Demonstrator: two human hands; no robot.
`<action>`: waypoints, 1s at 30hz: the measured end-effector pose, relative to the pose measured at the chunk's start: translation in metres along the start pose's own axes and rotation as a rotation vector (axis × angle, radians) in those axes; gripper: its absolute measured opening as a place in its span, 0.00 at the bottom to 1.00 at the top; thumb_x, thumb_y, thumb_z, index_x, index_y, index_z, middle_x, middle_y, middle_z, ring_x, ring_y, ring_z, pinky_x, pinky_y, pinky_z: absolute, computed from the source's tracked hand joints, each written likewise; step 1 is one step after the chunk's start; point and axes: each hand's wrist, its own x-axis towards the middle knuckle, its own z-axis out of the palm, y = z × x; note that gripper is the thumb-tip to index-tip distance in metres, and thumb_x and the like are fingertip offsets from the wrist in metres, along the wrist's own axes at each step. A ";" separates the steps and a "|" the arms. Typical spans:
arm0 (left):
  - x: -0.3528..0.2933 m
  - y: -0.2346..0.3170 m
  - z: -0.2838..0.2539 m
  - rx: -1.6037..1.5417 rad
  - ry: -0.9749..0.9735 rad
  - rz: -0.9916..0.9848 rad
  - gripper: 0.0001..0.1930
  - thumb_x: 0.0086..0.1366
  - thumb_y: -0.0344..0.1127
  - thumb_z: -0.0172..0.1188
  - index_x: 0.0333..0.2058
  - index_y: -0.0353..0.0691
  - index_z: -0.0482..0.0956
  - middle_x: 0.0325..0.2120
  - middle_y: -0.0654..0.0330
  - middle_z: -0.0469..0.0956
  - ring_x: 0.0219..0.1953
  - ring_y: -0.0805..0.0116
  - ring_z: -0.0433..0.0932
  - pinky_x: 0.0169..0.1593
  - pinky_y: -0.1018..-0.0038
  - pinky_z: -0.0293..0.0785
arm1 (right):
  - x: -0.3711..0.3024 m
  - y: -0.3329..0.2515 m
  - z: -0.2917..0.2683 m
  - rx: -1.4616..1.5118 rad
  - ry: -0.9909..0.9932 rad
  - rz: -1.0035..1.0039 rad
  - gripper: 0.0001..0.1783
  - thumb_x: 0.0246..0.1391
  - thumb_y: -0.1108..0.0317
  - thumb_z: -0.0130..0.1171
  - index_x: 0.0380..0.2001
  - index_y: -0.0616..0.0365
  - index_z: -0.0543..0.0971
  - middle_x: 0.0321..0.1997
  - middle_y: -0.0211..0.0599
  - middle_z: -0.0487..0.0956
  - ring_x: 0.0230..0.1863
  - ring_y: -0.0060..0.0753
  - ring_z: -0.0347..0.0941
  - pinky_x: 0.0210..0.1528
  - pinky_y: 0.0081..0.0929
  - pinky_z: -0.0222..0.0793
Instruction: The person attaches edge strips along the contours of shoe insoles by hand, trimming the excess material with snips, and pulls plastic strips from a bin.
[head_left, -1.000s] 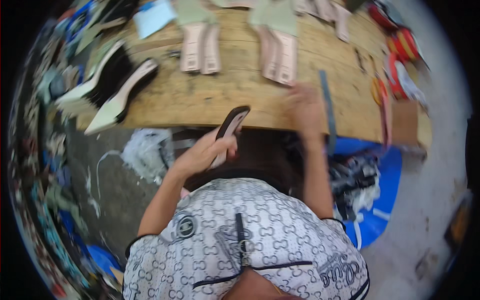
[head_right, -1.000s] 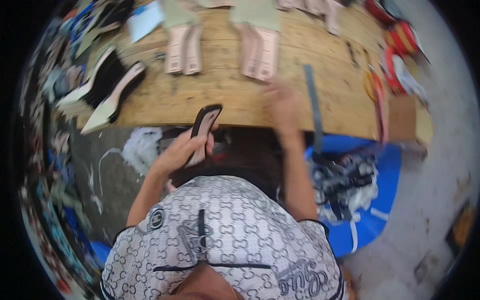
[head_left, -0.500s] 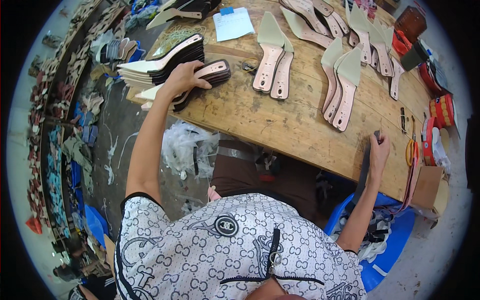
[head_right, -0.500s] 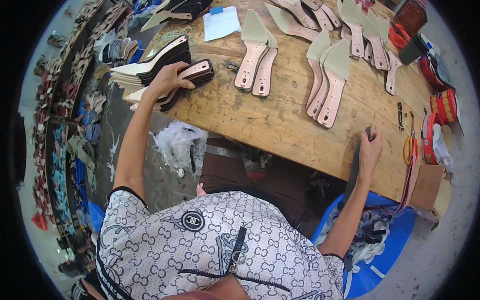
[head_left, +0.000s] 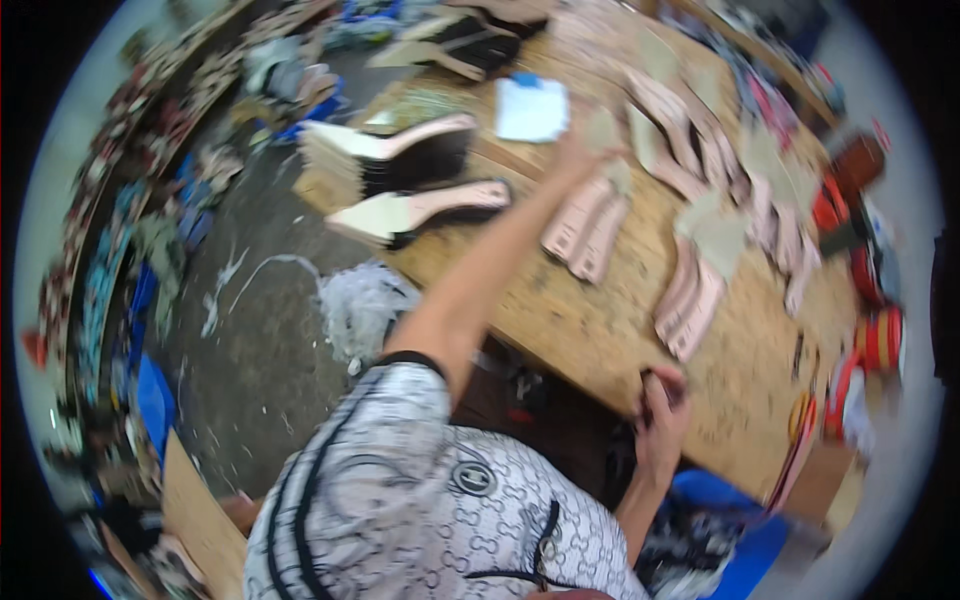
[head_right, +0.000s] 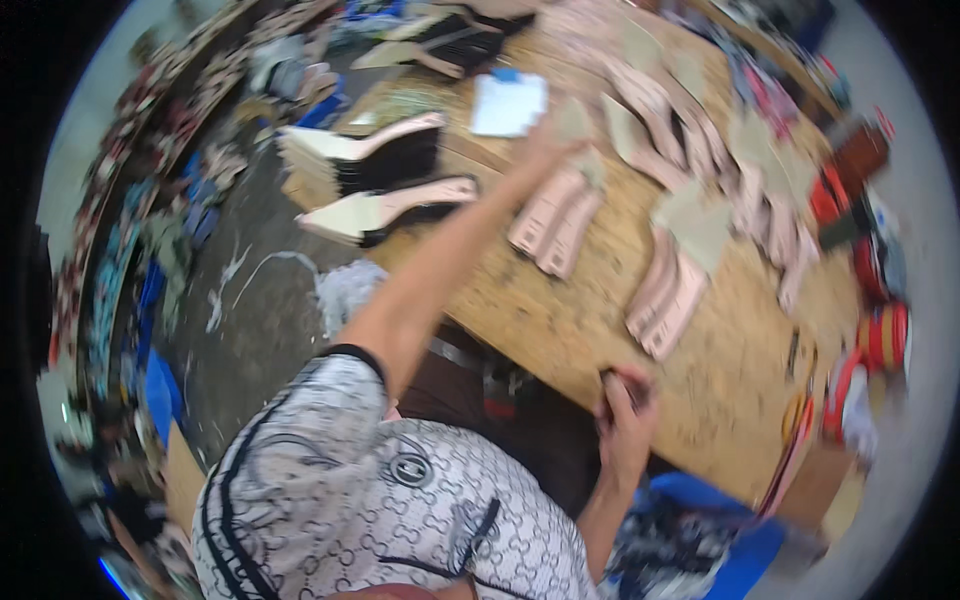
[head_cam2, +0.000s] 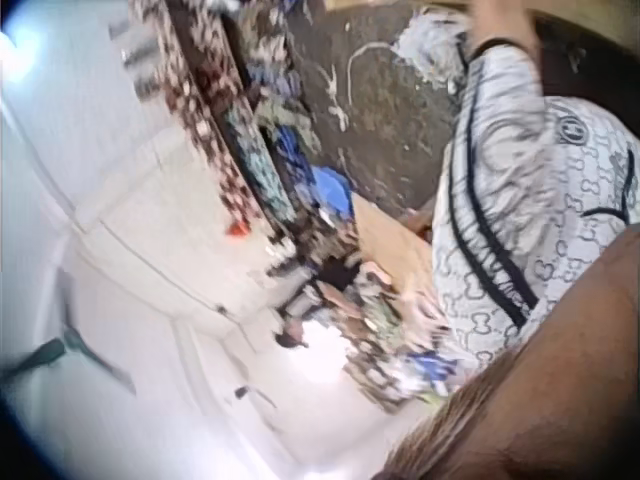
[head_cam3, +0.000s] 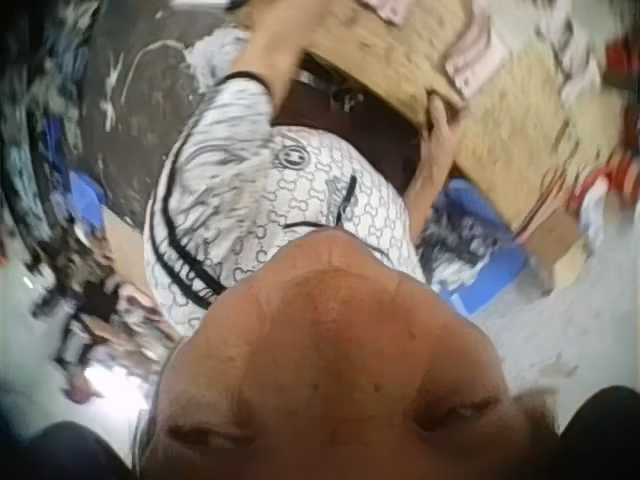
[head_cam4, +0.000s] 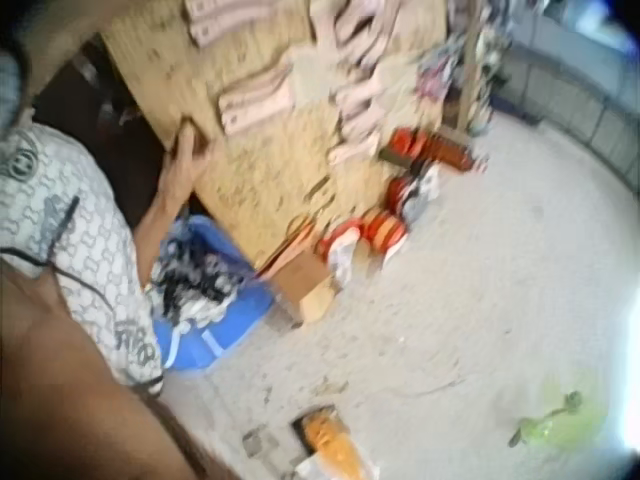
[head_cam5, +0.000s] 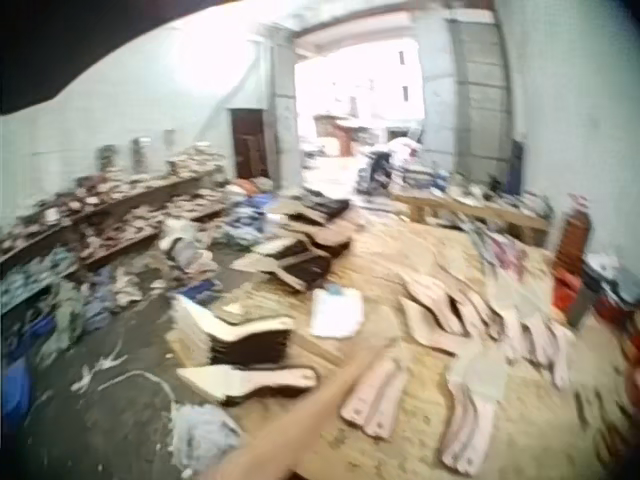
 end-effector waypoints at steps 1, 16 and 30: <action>0.018 -0.024 0.004 0.074 0.055 0.010 0.42 0.48 0.49 0.69 0.59 0.38 0.63 0.55 0.47 0.67 0.58 0.51 0.64 0.62 0.64 0.58 | -0.007 -0.004 0.002 -0.027 0.039 -0.003 0.18 0.56 0.71 0.56 0.50 0.59 0.72 0.25 0.23 0.69 0.20 0.12 0.62 0.15 0.09 0.51; -0.017 0.042 0.021 0.124 -0.579 0.356 0.20 0.45 0.48 0.70 0.34 0.42 0.80 0.23 0.56 0.76 0.29 0.63 0.76 0.36 0.68 0.70 | -0.006 0.024 -0.070 0.111 0.203 0.041 0.08 0.58 0.67 0.55 0.40 0.55 0.74 0.27 0.29 0.75 0.21 0.16 0.70 0.12 0.09 0.55; -0.146 0.161 -0.078 -0.265 -0.062 0.838 0.08 0.62 0.29 0.59 0.41 0.38 0.75 0.34 0.62 0.79 0.33 0.72 0.79 0.37 0.79 0.74 | -0.014 -0.034 -0.011 0.012 0.188 -0.176 0.10 0.58 0.66 0.57 0.40 0.59 0.77 0.24 0.30 0.77 0.16 0.14 0.66 0.14 0.11 0.51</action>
